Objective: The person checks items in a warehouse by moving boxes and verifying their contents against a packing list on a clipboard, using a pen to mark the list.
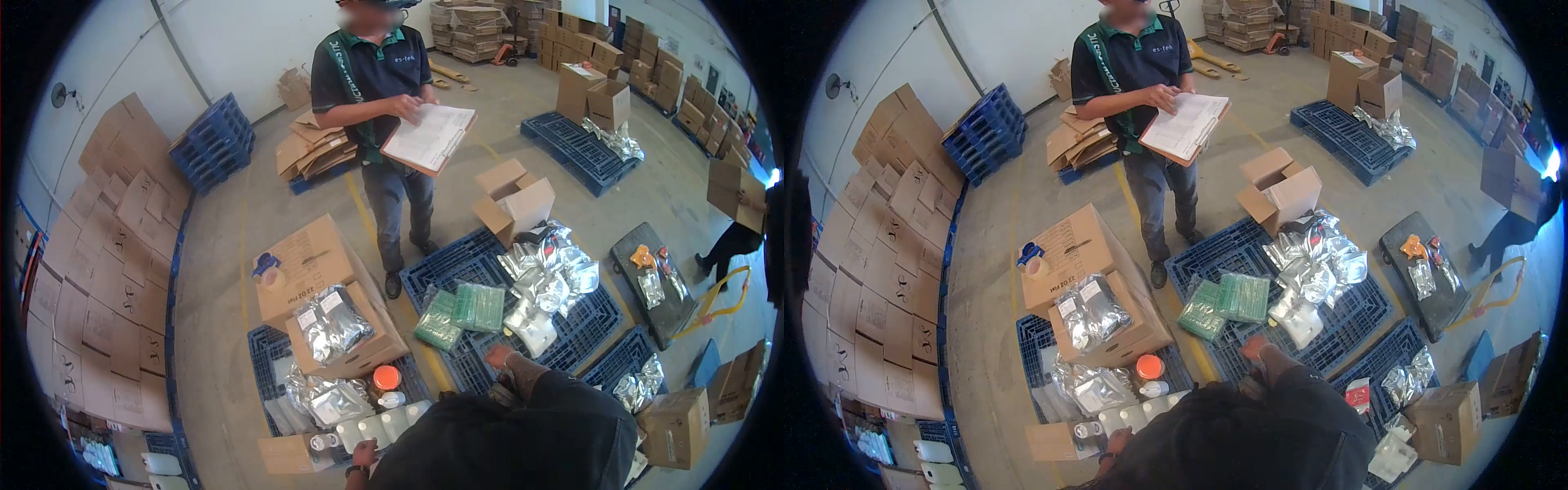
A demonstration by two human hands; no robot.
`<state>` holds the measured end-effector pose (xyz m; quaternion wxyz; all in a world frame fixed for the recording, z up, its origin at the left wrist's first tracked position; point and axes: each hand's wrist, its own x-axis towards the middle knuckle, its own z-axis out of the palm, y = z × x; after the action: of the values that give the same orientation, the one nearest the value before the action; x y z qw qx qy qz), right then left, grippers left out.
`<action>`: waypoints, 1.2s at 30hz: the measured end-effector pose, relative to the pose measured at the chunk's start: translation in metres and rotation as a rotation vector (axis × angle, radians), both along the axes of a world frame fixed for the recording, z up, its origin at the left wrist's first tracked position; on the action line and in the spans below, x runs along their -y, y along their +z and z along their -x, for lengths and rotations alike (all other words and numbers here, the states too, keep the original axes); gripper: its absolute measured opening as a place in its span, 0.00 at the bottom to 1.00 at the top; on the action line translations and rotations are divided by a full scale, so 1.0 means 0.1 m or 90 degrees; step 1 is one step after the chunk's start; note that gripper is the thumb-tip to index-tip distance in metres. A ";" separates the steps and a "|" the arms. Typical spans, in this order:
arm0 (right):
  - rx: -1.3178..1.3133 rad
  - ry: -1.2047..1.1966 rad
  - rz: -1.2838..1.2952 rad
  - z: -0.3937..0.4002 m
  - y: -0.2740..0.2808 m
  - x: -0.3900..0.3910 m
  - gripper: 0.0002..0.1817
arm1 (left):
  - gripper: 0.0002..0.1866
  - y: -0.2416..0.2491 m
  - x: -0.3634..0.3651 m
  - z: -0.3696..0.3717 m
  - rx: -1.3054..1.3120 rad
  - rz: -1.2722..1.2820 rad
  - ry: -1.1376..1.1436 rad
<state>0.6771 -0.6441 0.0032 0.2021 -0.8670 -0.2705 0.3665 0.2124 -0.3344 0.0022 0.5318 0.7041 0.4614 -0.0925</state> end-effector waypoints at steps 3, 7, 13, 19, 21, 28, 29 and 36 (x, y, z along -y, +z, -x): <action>0.027 0.030 0.004 0.00 -0.04 0.02 0.23 | 0.25 0.13 0.01 -0.07 -0.035 0.006 -0.003; 0.064 0.080 -0.004 -0.01 -0.09 0.04 0.23 | 0.26 0.31 0.04 -0.17 -0.108 0.083 0.102; 0.044 0.127 0.053 -0.02 -0.12 0.02 0.24 | 0.27 0.47 0.07 -0.24 -0.122 0.070 0.094; 0.229 0.206 -0.003 0.03 -0.27 0.05 0.23 | 0.27 0.47 0.05 -0.25 -0.104 0.063 0.034; 0.151 0.231 0.048 0.01 0.00 0.02 0.20 | 0.26 0.51 0.06 -0.27 -0.095 0.087 0.081; -0.061 0.072 0.118 0.02 0.21 -0.05 0.27 | 0.25 0.41 0.04 -0.27 -0.085 0.113 0.089; -0.061 0.073 0.118 0.01 0.17 -0.04 0.27 | 0.25 0.44 0.05 -0.29 -0.093 0.100 0.082; -0.059 0.061 0.115 0.05 0.29 -0.07 0.25 | 0.26 0.64 0.16 -0.37 -0.096 0.072 0.126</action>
<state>0.6723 -0.6373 0.0321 0.1177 -0.8497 -0.2678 0.4386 0.2498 -0.3509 0.0666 0.5406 0.6154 0.5613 -0.1181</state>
